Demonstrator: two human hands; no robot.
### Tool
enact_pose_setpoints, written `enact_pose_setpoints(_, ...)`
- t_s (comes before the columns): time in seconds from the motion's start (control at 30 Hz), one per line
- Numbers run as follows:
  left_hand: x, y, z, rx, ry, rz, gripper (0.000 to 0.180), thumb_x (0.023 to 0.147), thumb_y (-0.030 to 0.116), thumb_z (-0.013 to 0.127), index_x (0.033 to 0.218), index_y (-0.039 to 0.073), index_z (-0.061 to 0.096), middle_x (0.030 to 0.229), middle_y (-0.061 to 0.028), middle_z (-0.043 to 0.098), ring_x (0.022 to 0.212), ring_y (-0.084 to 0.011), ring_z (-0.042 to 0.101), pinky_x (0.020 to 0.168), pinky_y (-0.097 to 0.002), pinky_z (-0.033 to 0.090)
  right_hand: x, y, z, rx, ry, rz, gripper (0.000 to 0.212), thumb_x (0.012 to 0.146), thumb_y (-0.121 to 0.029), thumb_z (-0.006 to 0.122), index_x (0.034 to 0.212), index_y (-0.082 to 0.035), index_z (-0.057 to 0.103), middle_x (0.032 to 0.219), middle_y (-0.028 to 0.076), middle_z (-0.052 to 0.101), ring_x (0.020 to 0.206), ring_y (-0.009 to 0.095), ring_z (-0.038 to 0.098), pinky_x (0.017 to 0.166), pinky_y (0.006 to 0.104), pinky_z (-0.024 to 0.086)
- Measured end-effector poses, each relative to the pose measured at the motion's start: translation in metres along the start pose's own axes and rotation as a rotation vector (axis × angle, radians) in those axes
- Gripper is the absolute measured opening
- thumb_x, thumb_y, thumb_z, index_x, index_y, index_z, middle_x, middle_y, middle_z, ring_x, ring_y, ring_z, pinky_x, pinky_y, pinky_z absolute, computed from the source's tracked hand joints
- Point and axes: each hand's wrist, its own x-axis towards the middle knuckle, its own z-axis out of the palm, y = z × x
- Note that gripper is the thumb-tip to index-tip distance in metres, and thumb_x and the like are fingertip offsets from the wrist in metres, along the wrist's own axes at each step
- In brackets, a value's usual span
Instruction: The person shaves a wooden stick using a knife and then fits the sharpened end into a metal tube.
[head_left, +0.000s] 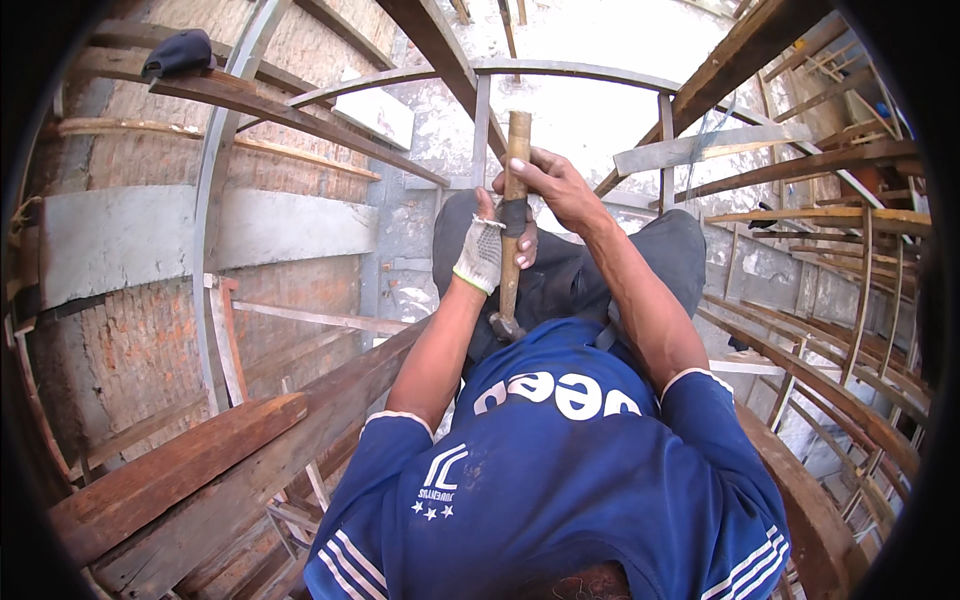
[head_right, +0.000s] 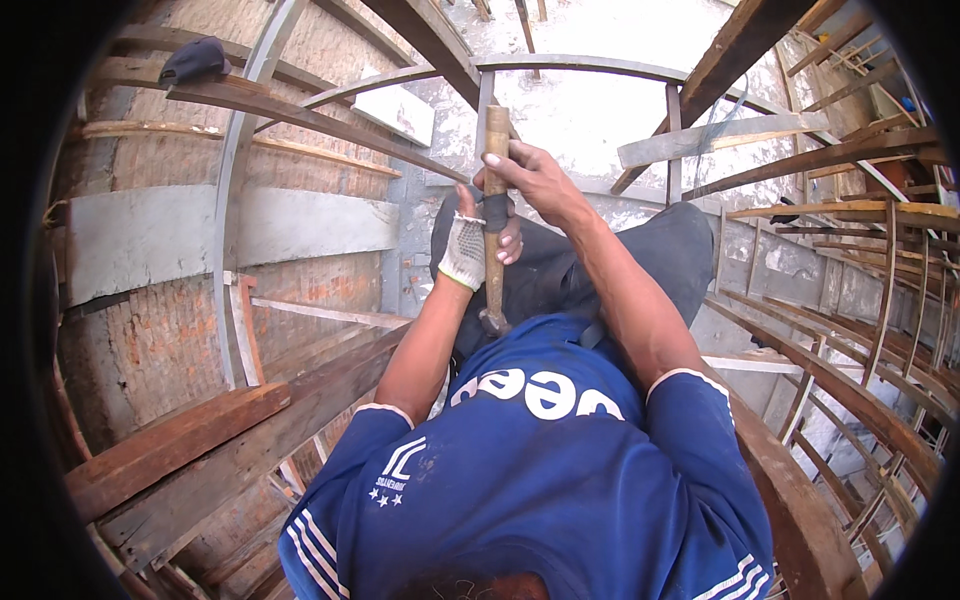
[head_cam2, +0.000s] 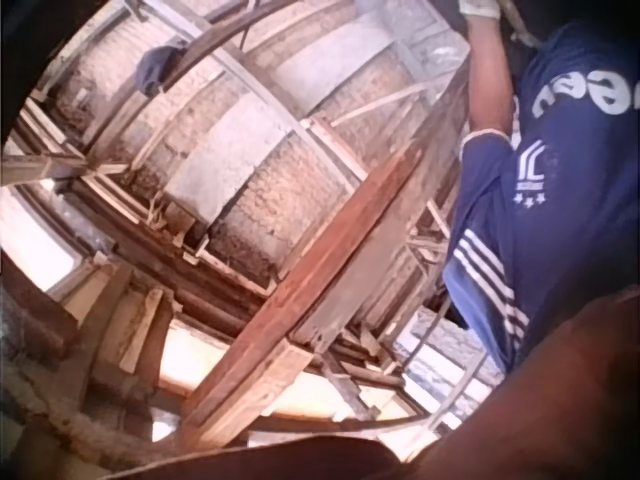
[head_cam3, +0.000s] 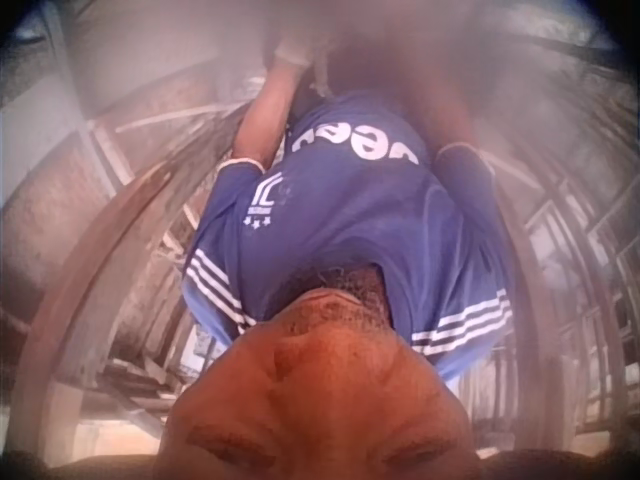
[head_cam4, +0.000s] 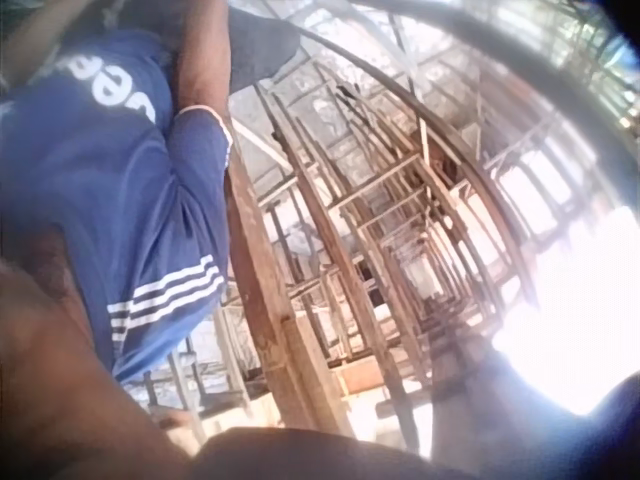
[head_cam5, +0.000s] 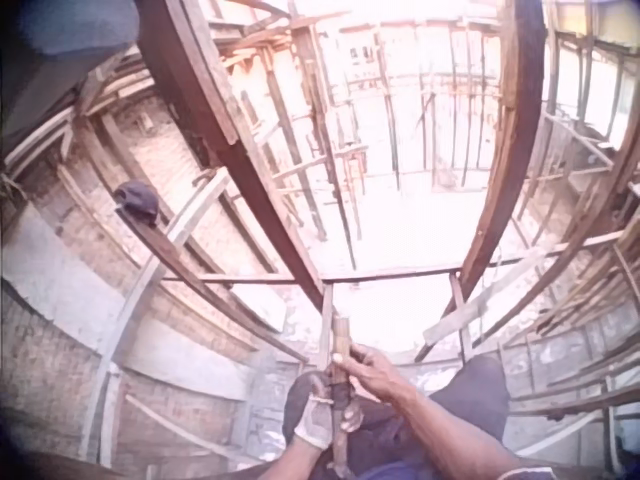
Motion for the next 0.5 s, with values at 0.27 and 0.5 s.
enact_pose_setpoints(0.27, -0.011, 0.009, 0.024, 0.515, 0.428, 0.029, 0.046, 0.105, 0.053, 0.053, 0.105, 0.007, 0.061, 0.072, -0.0061, 0.061, 0.056, -0.0157, 0.059, 0.050, -0.0270, 0.049, -0.023, 0.026, -0.013, -0.121, 0.306, -0.070, 0.039, 0.101, -0.027, 0.068, 0.126, 0.003, 0.060, 0.109, 0.012, 0.067, 0.099, 0.018, 0.066, 0.086, 0.0329, 0.056)
enact_pose_setpoints(0.5, -0.011, 0.005, 0.027, 0.496, 0.445, 0.100, 0.040, 0.107, 0.045, 0.054, 0.099, 0.007, 0.062, 0.074, -0.0036, 0.062, 0.058, -0.0136, 0.060, 0.052, -0.0271, 0.049, -0.057, 0.010, 0.018, -0.659, 0.286, -0.430, 0.026, 0.086, -0.006, 0.080, 0.106, 0.002, 0.065, 0.092, 0.010, 0.063, 0.081, 0.019, 0.068, 0.067, 0.0308, 0.059)
